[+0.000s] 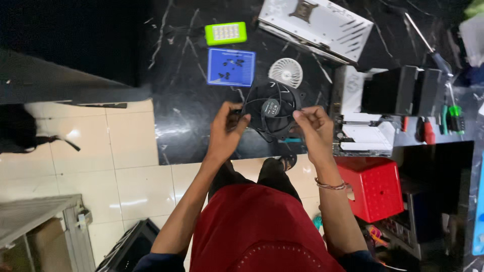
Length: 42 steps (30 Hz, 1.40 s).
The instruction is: The person handles a computer motherboard with two RAM sticks installed, connecting a small cable to the board. They then pick up a black cooling fan, inspect it, and place it on the workbench before returning to the motherboard to continue connecting cables.
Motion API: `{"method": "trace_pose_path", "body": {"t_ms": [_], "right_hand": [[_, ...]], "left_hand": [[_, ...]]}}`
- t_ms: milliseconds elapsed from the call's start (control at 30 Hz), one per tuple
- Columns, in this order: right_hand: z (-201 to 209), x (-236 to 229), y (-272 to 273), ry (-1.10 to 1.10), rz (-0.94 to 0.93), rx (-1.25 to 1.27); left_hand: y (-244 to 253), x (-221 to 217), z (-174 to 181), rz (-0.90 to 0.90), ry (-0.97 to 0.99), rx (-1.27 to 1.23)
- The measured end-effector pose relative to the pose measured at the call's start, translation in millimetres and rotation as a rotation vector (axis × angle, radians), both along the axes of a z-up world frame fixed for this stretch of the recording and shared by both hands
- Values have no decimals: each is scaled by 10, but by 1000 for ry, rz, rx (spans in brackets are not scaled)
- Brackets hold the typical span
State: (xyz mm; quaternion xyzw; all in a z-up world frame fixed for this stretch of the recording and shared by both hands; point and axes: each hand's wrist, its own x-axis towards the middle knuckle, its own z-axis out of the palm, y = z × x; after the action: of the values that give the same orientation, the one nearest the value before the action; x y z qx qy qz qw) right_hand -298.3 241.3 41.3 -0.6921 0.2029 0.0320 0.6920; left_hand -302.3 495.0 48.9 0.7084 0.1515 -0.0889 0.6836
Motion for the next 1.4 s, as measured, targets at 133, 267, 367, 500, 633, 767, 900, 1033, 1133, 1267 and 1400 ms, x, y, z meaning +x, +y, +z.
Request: {"method": "trace_pose_path", "body": {"t_ms": [133, 267, 367, 500, 633, 767, 900, 1033, 1133, 1267, 1400], "right_hand": [[323, -197, -922, -116, -59, 62], [399, -390, -1945, -195, -68, 77], [477, -472, -2606, -206, -85, -6], [565, -576, -3138, -210, -100, -35], [648, -603, -3423, -244, -119, -54], [895, -569, -3404, -246, -167, -37], [741, -439, -3569, -253, -194, -37], [968, -252, -3462, -272, -204, -37], [1065, -113, -3432, -284, -205, -55], [1167, 37, -3403, -352, -220, -131], [1227, 82, -3320, -392, -275, -254]], "left_hand": [[-905, 64, 208, -30, -42, -106], [-1874, -68, 298, -17, -110, -95], [-2533, -103, 313, -33, -140, -106], [-3090, -139, 642, -44, -84, -102], [-3438, -120, 528, -49, -99, -103], [-3624, -16, 629, -64, -88, -101], [-3669, 184, 543, -74, -184, -131], [-3697, 445, 609, -106, -303, -107], [-3701, 675, 596, -139, -363, -111], [-3749, 1029, 640, -217, -449, -125], [-3828, 1455, 771, -347, -525, -161]]}}
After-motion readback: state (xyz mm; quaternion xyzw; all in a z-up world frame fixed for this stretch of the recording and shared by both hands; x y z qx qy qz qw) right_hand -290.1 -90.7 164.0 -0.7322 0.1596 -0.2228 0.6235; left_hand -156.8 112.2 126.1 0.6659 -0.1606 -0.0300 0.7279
